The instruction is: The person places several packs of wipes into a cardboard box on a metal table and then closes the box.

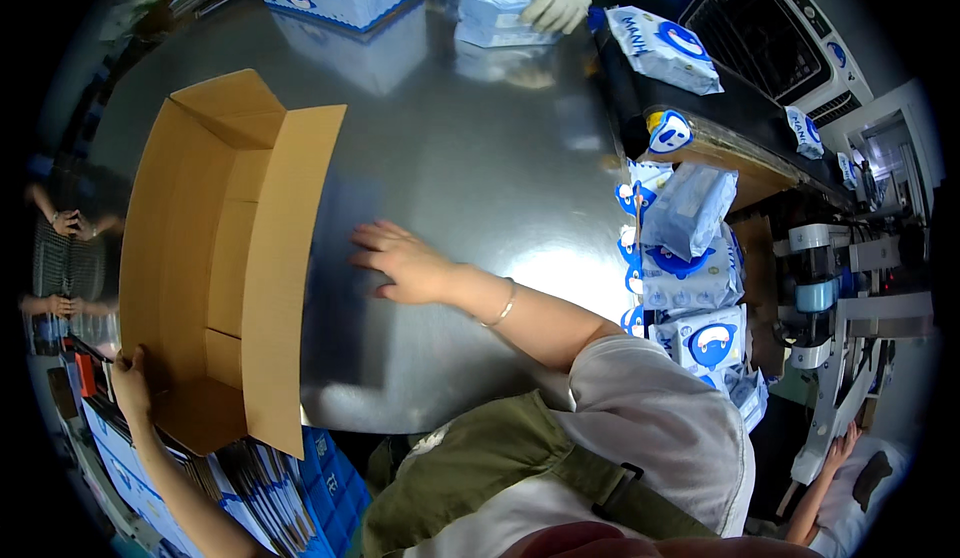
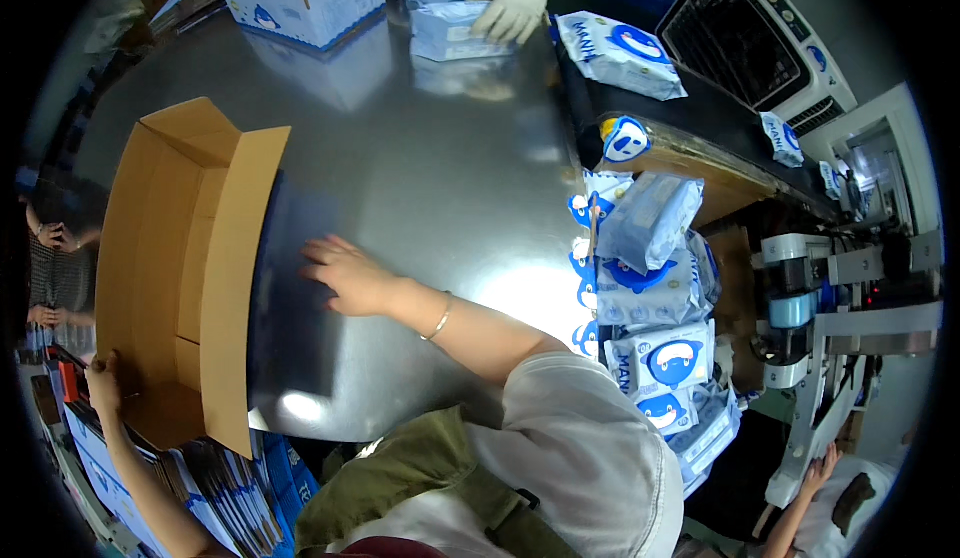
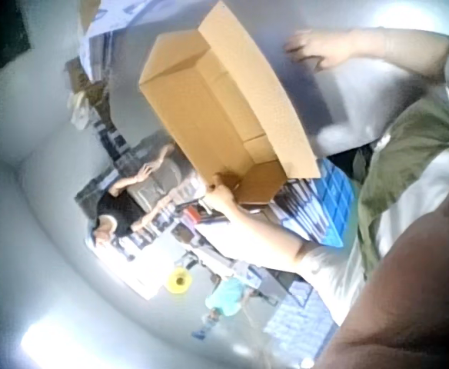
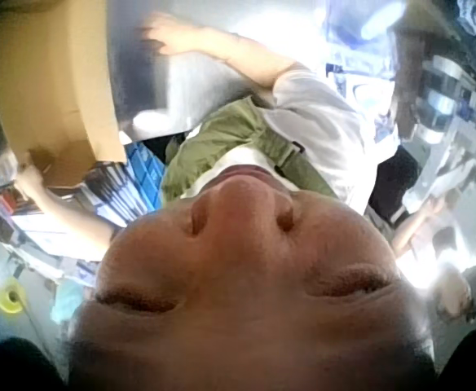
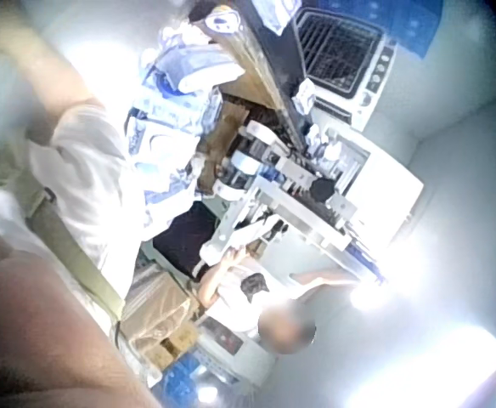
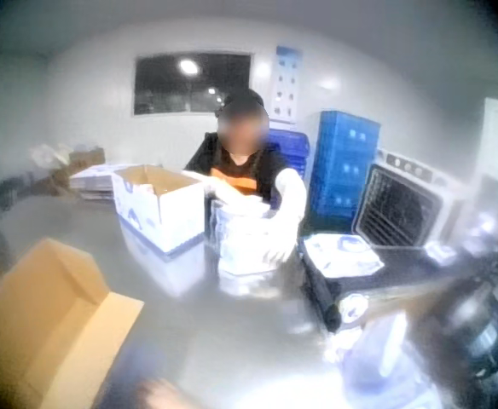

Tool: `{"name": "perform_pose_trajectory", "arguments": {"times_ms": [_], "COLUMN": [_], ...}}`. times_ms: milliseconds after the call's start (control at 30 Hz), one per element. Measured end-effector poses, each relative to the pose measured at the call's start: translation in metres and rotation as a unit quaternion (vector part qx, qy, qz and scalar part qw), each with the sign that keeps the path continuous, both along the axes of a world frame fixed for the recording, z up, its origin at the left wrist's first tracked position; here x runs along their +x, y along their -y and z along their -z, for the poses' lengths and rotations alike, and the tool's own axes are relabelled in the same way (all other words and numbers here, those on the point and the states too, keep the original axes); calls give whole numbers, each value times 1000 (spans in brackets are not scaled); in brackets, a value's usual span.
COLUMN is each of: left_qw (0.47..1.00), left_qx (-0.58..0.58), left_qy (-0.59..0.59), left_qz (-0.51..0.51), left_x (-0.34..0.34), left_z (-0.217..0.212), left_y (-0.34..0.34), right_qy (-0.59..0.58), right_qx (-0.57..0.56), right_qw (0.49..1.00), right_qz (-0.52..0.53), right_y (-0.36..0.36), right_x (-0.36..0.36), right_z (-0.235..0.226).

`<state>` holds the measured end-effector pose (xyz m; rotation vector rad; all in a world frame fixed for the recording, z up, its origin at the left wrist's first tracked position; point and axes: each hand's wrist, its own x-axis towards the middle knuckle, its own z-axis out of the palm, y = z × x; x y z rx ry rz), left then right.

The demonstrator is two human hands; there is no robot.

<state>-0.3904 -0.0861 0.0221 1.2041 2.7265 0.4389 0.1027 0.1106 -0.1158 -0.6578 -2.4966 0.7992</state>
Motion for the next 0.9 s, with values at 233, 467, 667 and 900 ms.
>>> {"name": "perform_pose_trajectory", "arguments": {"times_ms": [233, 467, 667, 900], "left_qw": [997, 999, 995, 991], "left_qx": [66, 14, -48, -55], "left_qy": [44, -35, -79, -114], "left_qz": [15, -9, -32, -52], "left_x": [-16, 11, 35, 85], "left_z": [12, -5, -12, -34], "left_y": [20, -3, -5, -29], "right_qy": [144, 353, 143, -286], "right_qx": [259, 198, 297, 103], "right_qw": [896, 802, 880, 930], "right_qz": [329, 440, 342, 208], "right_y": [-114, -239, -102, -3], "right_x": [97, 216, 160, 62], "right_z": [-101, -62, -44, -107]}}
